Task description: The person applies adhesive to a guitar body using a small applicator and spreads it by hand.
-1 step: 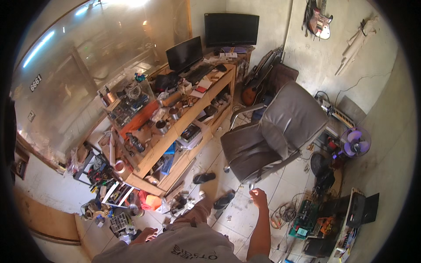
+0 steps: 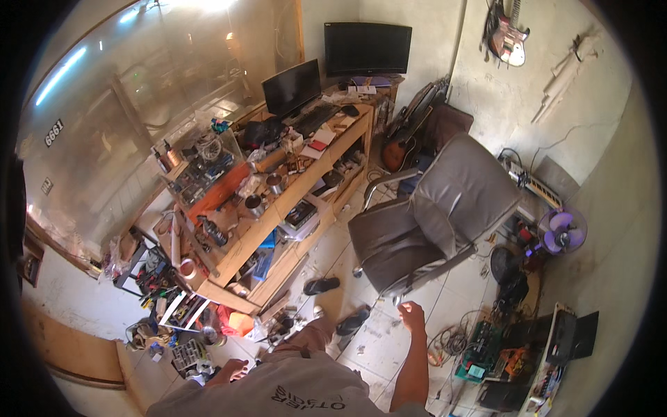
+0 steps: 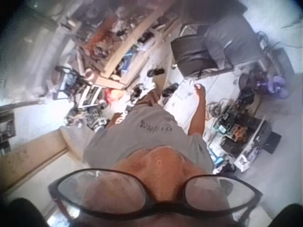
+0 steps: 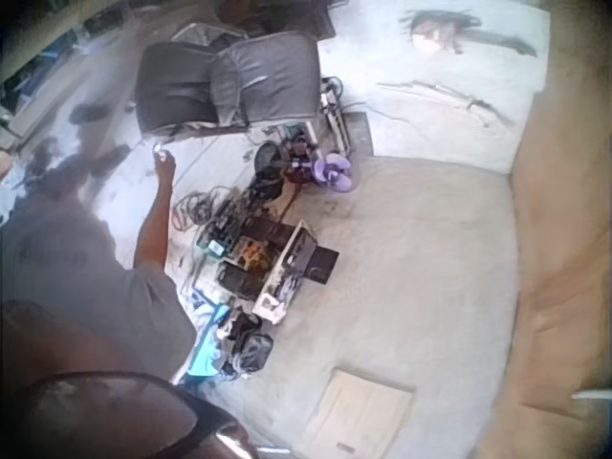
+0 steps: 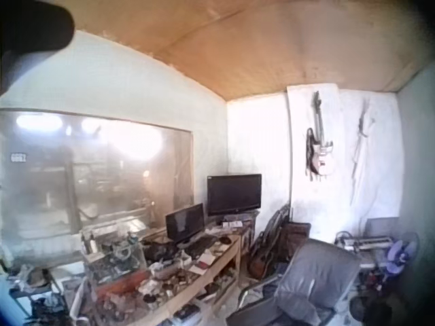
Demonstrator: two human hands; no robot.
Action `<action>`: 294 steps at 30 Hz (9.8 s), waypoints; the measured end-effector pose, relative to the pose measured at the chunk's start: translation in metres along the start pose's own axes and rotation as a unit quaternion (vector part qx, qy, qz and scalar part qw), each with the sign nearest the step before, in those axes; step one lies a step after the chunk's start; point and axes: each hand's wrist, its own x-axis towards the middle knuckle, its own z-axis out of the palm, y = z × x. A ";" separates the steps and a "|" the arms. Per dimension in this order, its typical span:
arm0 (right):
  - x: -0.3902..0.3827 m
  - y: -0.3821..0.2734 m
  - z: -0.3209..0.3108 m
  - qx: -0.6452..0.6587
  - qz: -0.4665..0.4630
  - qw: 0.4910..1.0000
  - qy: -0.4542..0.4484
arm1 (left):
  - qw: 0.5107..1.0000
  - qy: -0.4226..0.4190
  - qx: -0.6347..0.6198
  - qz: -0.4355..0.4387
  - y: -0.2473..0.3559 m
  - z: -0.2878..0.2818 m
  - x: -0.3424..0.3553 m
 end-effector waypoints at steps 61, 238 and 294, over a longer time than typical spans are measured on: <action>0.813 -0.501 0.456 -0.410 -0.524 0.726 -0.172 | 0.837 0.089 -0.487 -0.233 0.431 0.188 -0.127; -1.435 0.412 0.084 0.044 -0.274 -0.148 -0.949 | 0.129 0.907 -0.396 0.053 -0.956 0.657 -0.848; -1.481 0.426 0.042 0.079 -0.451 -0.217 -0.862 | 0.245 0.881 -0.404 0.003 -1.022 0.639 -0.804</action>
